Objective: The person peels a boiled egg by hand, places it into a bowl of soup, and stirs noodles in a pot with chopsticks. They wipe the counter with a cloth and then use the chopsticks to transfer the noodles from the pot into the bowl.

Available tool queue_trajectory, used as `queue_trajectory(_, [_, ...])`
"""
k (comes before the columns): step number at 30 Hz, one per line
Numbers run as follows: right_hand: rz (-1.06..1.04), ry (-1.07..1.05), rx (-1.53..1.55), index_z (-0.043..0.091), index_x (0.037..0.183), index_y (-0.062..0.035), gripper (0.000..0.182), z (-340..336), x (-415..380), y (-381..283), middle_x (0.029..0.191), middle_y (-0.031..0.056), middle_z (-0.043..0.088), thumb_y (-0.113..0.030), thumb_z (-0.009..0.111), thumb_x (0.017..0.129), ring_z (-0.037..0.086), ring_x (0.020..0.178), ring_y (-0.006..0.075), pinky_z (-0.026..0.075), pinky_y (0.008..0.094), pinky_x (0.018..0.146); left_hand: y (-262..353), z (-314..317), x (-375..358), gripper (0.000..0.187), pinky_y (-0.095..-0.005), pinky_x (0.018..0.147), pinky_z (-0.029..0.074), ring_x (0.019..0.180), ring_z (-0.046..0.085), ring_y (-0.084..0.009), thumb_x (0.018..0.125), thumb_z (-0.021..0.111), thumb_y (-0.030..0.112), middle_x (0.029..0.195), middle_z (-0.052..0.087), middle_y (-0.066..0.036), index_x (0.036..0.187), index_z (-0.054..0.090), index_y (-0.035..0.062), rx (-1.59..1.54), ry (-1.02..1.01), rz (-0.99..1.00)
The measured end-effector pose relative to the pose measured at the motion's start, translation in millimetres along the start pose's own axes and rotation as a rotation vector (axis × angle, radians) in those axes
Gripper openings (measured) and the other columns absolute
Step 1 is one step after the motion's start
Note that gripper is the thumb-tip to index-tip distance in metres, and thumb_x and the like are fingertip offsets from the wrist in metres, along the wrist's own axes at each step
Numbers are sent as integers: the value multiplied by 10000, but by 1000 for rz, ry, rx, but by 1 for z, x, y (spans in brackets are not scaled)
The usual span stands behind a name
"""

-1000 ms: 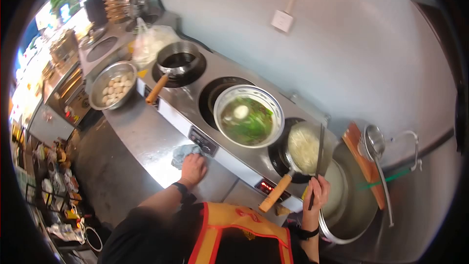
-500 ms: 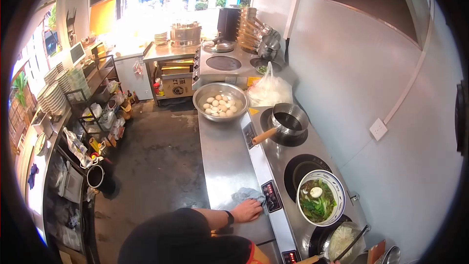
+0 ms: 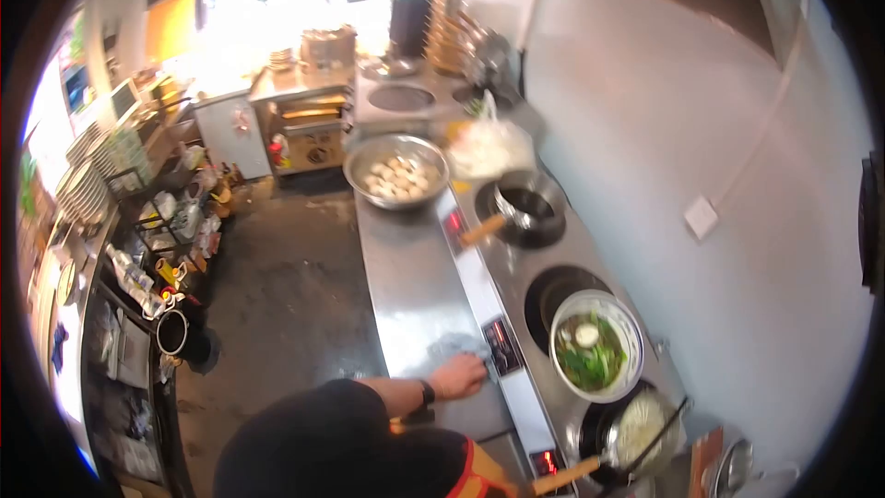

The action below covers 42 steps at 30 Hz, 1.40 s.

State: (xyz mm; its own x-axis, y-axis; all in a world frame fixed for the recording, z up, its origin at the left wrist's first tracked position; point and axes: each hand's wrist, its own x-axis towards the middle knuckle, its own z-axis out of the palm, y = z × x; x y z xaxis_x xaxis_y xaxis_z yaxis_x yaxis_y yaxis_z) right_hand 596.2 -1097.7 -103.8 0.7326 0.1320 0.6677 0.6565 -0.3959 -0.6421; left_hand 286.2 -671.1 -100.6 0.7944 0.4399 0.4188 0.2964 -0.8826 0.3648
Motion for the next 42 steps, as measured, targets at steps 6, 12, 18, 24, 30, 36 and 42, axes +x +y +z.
queue_trajectory(6, [241,-140,204,542,875,-30,144,-12,-47,-133,905,51,549,77,515,782,532,859,179,437,306,812,-3,8,6,160,-449,777,435,859,543,-336,708,625,165,862,548,-145,823,577,64,-21,-37,-67])
queue_trajectory(12, [25,-481,205,547,770,-26,136,-32,-65,-138,767,92,558,108,542,745,546,707,227,445,303,650,5,5,4,188,-426,802,418,905,516,-313,739,631,163,921,528,-125,891,575,69,33,0,-46])
queue_trajectory(18, [43,-666,16,581,861,-56,179,-40,-106,-111,819,147,594,75,593,740,586,787,360,480,392,709,6,8,6,211,-431,848,398,934,504,-331,765,605,143,949,533,-129,963,597,72,37,29,-80])
queue_trajectory(24, [-158,-682,23,577,946,-64,296,-31,-130,-113,882,131,595,92,595,695,567,816,364,474,421,727,6,7,8,216,-424,838,398,917,504,-328,764,599,139,943,526,-126,970,585,76,60,15,-77])
queue_trajectory(30, [-124,-768,-49,580,979,-45,328,-18,-143,-143,974,129,593,83,613,679,553,871,355,467,417,739,5,9,7,211,-422,832,400,919,512,-325,760,601,134,945,538,-120,964,584,82,55,12,-86])
queue_trajectory(36, [-52,-780,-227,585,1079,-41,326,1,-136,-169,1044,167,570,26,584,760,515,947,389,437,467,830,0,10,7,203,-408,824,406,925,518,-280,760,631,142,932,546,-82,957,602,104,62,30,-71])
queue_trajectory(42, [-80,-717,-433,575,1125,-52,361,28,-161,-162,1187,180,544,-26,607,766,488,1101,412,402,511,939,-4,10,4,199,-409,807,414,913,521,-283,753,627,116,912,544,-80,949,600,100,5,56,-61])
